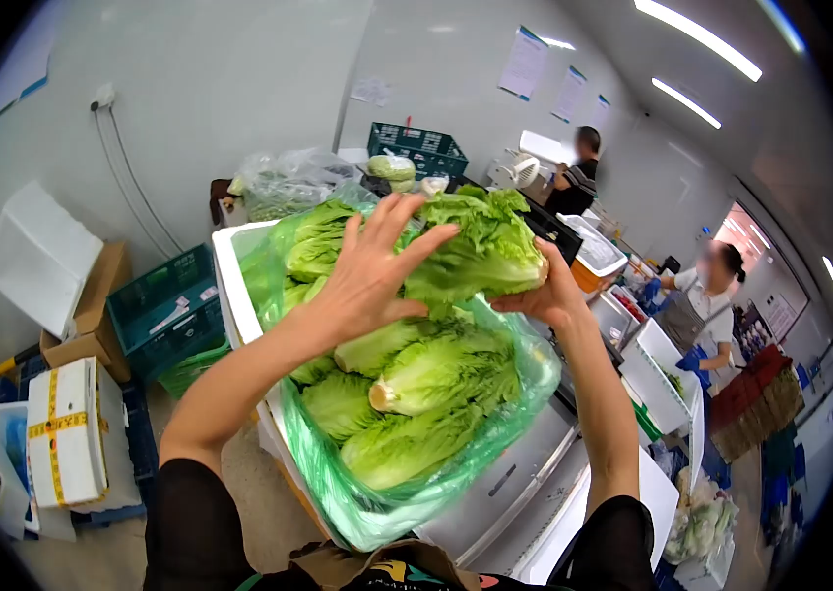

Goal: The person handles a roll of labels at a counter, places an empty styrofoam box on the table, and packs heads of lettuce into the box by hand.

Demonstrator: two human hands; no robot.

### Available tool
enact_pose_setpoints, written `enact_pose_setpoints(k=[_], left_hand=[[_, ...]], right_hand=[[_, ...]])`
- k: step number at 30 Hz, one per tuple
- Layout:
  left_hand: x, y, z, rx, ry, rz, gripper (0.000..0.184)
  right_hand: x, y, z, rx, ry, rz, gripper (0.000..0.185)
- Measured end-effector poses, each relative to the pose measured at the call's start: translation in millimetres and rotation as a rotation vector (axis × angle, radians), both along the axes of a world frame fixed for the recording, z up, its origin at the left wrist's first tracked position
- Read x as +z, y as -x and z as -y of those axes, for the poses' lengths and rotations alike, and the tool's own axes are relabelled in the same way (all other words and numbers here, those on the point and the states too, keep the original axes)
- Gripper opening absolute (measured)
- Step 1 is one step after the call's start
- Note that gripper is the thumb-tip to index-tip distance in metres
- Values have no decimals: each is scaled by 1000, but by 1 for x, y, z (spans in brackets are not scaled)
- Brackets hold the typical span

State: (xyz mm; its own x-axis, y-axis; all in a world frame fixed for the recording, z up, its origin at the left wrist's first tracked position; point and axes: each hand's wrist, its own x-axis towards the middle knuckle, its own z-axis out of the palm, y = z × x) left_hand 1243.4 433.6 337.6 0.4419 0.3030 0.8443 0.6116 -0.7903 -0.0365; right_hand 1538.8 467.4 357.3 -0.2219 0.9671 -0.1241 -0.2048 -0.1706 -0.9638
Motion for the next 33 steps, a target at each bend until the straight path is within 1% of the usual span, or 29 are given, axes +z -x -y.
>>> enact_pose_setpoints(k=[1, 3, 4, 5, 7, 9, 10, 11, 13, 14, 15, 17, 18, 19, 20, 21, 22, 23, 25, 26, 27, 29, 31, 33], left_hand=[[7, -12, -2, -3, -48, -44, 91], [16, -39, -10, -200, 66, -64, 95], [16, -55, -17, -392, 231, -41, 95], [16, -68, -19, -584, 397, -22, 95], [28, -87, -1, -691, 673, 120, 95], [35, -111, 12, -744, 949, 248, 96], [41, -124, 23, -815, 1084, 292, 92], [40, -140, 30, -861, 1223, 308, 90], [35, -179, 46, -940, 1510, 328, 87], [31, -200, 58, -822, 1590, 341, 67], [18, -223, 62, -889, 1699, 321, 60], [-15, -274, 66, -1009, 1935, 265, 46], [-23, -297, 79, -879, 1981, 190, 32], [-22, -309, 99, -801, 2026, 194, 32], [-32, -326, 103, -877, 2069, 110, 32], [-44, -342, 107, -947, 2116, 32, 32], [-43, -354, 122, -932, 2091, -33, 33], [-43, -365, 135, -882, 2007, -128, 42], [-41, -385, 160, -624, 1440, -518, 53], [-37, -386, 162, -663, 1219, -661, 61], [-35, -386, 155, -680, 1178, -731, 60], [-35, -381, 135, -705, 1103, -865, 59], [-33, -364, 120, -734, 1138, -809, 56], [-22, -343, 113, -658, 1150, -799, 50]], right_hand=[[0, -3, 21, 23, -3, -23, 60], [0, -3, 62, 9, -59, -50, 58], [-2, -9, 77, 9, -88, -26, 60], [-6, -15, 89, 34, -145, 2, 70], [-8, -34, 119, 115, -173, -158, 78], [-14, -70, 140, 173, -317, -125, 85], [-23, -95, 150, 73, -380, 42, 88], [-25, -119, 163, -50, -458, 389, 88], [-40, -134, 197, -498, -666, 556, 89], [-53, -147, 209, -518, -681, 488, 97], [-69, -155, 225, -529, -648, 304, 104], [-102, -166, 252, -308, -624, -185, 110], [-119, -172, 267, -315, -656, -198, 111], [-134, -180, 282, -326, -687, -208, 115], [-143, -193, 294, -372, -701, -252, 121], [-142, -198, 310, -418, -746, -199, 113], [-152, -216, 324, -477, -751, -202, 100], [-161, -235, 336, -526, -759, -201, 87], [-182, -284, 372, -800, -527, -520, 56], [-198, -315, 384, -835, -449, -582, 48], [-215, -341, 395, -863, -371, -636, 40], [-254, -386, 409, -883, -266, -610, 38], [-282, -401, 419, -984, -66, -523, 35], [-329, -422, 415, -974, 89, -385, 33]])
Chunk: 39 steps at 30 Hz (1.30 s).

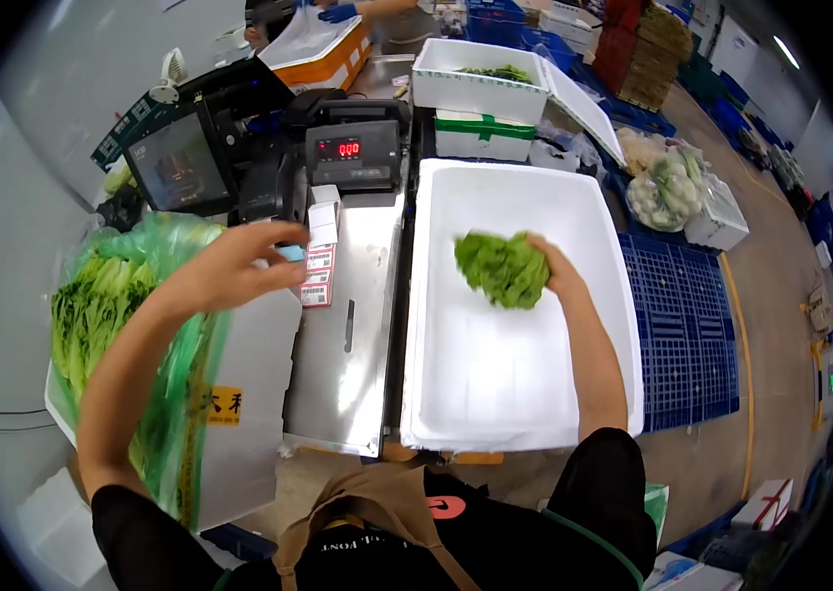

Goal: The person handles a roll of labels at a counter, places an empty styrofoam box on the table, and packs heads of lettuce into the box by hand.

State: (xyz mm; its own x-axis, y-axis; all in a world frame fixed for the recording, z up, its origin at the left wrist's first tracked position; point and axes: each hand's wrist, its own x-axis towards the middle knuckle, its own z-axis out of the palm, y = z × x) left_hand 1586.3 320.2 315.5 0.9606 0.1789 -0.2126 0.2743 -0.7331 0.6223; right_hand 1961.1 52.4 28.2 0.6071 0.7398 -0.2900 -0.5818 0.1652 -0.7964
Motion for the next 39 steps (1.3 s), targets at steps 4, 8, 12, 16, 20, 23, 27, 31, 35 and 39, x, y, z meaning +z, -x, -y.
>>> enact_pose_setpoints(k=[4, 8, 12, 16, 20, 23, 27, 31, 35, 39], left_hand=[[7, 59, -3, 329, 106, 109, 47], [9, 111, 6, 579, 143, 261, 43], [3, 156, 21, 859, -58, 336, 39], [-19, 216, 5, 1163, -280, 395, 33], [-50, 309, -1, 1388, -518, 521, 29], [-53, 327, -12, 1440, -674, 408, 30], [-43, 353, -35, 1196, -911, 249, 32], [-68, 410, -86, 1227, -821, 179, 38], [-64, 415, -103, 1094, -862, 99, 44], [-60, 397, -116, 989, -608, 91, 53]], right_hand=[[-69, -25, -38, 286, 411, 69, 29], [-89, -37, -104, 331, 779, 284, 63], [-162, -62, -176, -15, 799, 438, 99], [-188, -19, -188, 130, 1141, 961, 89], [-204, -1, -193, -101, 1029, 1199, 43], [-204, -22, -183, 158, 862, 1151, 65], [-175, -45, -206, 2, 1409, 1195, 72], [-61, -51, -225, -161, 570, 1673, 40], [178, 142, -240, -132, -78, 1807, 31], [276, 327, -256, 127, -613, 2025, 35]])
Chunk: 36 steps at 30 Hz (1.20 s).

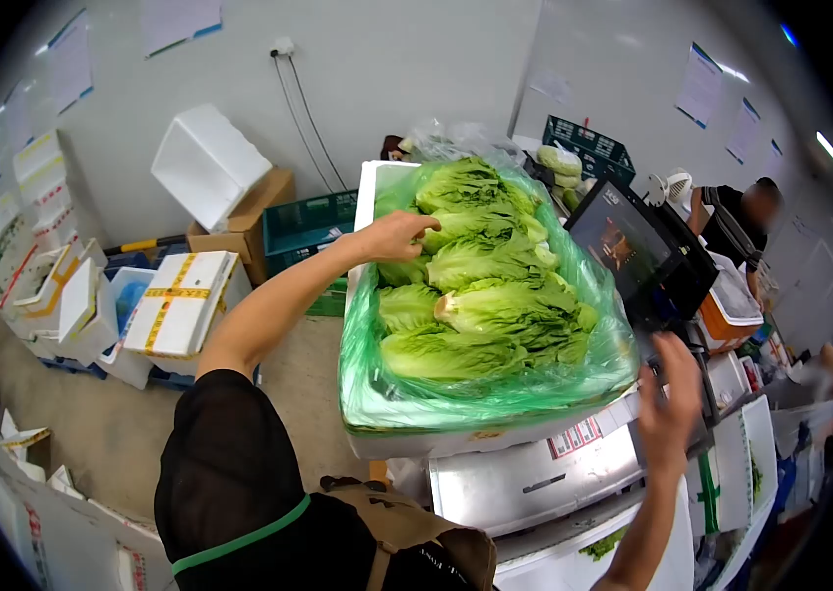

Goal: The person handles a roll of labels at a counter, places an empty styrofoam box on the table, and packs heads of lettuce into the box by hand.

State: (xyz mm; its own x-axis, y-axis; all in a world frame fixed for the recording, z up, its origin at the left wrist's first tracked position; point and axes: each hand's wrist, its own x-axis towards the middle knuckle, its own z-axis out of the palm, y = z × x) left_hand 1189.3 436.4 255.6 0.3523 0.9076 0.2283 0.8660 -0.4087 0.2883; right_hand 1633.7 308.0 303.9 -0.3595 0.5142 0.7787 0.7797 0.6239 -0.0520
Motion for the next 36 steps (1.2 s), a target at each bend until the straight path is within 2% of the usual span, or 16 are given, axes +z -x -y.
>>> enact_pose_setpoints(k=[4, 6, 9, 12, 15, 19, 21, 23, 25, 26, 29, 30, 31, 33, 35, 36], left_hand=[[17, -22, 14, -73, 335, 34, 61], [8, -18, 12, -154, 277, 51, 63], [-2, -21, 13, -176, 145, 82, 68], [2, -24, 16, -187, 156, 175, 69], [0, -22, 10, -187, 123, 321, 68], [13, -31, -5, -206, 26, 471, 67], [46, -34, -8, -198, 276, 611, 69], [55, -36, -32, -383, 319, 772, 79], [55, -44, -62, -473, 165, 732, 88], [56, -48, -74, -455, 105, 566, 91], [42, -54, -103, -556, 55, 634, 87], [38, -54, -107, -495, 63, 539, 90], [35, -57, -112, -539, 46, 572, 90], [26, -65, -114, -623, 25, 644, 92], [25, -82, -114, -661, 94, 733, 84], [34, -89, -109, -661, 122, 769, 82]], right_hand=[[12, 141, -42, 402, 77, 238, 38], [-5, 183, -62, 462, 177, 329, 37], [-22, 205, -74, 373, 438, 567, 42], [-18, 208, -73, 296, 423, 587, 40], [-14, 208, -68, 260, 423, 505, 37], [-12, 197, -77, 265, 265, 225, 39], [-9, 188, -86, 249, 173, 51, 37], [-2, 177, -99, 154, 78, -130, 33], [-1, 169, -108, 16, 12, -355, 29], [-8, 158, -116, -46, -8, -326, 36], [-5, 160, -100, 2, 323, -274, 60], [-9, 150, -99, 21, 376, -140, 90], [-13, 145, -95, -57, 285, 28, 107], [-15, 139, -95, 80, 436, -136, 111], [-15, 138, -101, 106, 591, -433, 110], [-22, 128, -113, 110, 568, -498, 107]])
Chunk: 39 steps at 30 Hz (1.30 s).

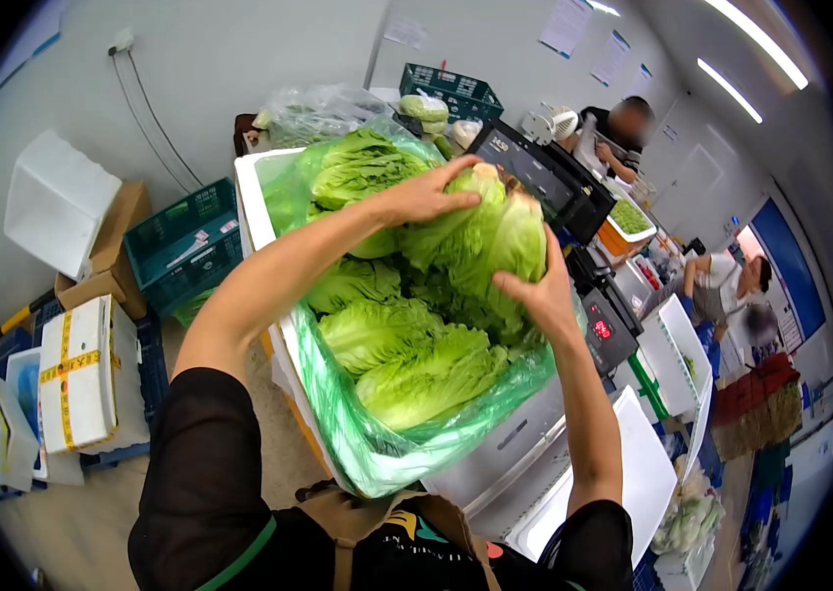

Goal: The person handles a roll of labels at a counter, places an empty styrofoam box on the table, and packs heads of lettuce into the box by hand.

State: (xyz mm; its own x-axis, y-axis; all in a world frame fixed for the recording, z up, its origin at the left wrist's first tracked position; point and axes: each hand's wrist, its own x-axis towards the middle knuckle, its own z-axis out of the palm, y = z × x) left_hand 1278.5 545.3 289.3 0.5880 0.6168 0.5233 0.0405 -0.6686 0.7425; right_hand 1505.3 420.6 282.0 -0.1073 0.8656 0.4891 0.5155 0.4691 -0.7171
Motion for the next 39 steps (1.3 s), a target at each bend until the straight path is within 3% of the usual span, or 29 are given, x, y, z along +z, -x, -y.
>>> enact_pose_setpoints(k=[3, 7, 9, 10, 12, 14, 15, 17, 19, 24, 27, 31, 32, 35, 36, 39], left_hand=[[39, -28, 11, 38, 21, 46, 72], [130, -81, 44, 122, -262, -116, 69], [169, -136, 68, 64, -140, -50, 69], [206, -156, 91, -155, -62, -294, 65], [213, -220, 124, -516, -43, -469, 61], [191, -280, 161, -762, -124, -290, 61], [171, -322, 166, -658, -328, -283, 60], [119, -386, 208, -522, -106, -280, 73], [59, -477, 230, -653, 153, -339, 77], [-158, -653, 293, -564, 432, -443, 70], [-267, -690, 316, -461, 458, -556, 74], [-413, -741, 298, -367, 453, -622, 72], [-436, -747, 292, -353, 446, -632, 71], [-412, -740, 293, -204, 181, -818, 67], [-423, -738, 296, -145, 123, -782, 64], [-443, -732, 303, -33, -42, -753, 58]], right_hand=[[10, -15, -1, 116, 15, -354, 98], [53, -64, 29, 244, -130, -552, 75], [82, -97, 72, 173, -193, -601, 67], [91, -126, 91, 131, -210, -600, 63], [95, -192, 134, 33, -230, -578, 58], [85, -249, 195, -96, -222, -525, 54], [75, -273, 223, -167, -211, -549, 54], [39, -319, 275, -284, -187, -605, 52], [-5, -371, 326, -484, -57, -737, 51], [-148, -483, 413, -785, 228, -1086, 47], [-231, -520, 426, -844, 411, -1162, 46], [-369, -574, 410, -858, 462, -1354, 39], [-404, -587, 403, -860, 465, -1435, 39], [-485, -618, 383, -822, 472, -1497, 41], [-431, -595, 371, -807, 611, -1394, 42], [-472, -599, 352, -800, 650, -1298, 44]])
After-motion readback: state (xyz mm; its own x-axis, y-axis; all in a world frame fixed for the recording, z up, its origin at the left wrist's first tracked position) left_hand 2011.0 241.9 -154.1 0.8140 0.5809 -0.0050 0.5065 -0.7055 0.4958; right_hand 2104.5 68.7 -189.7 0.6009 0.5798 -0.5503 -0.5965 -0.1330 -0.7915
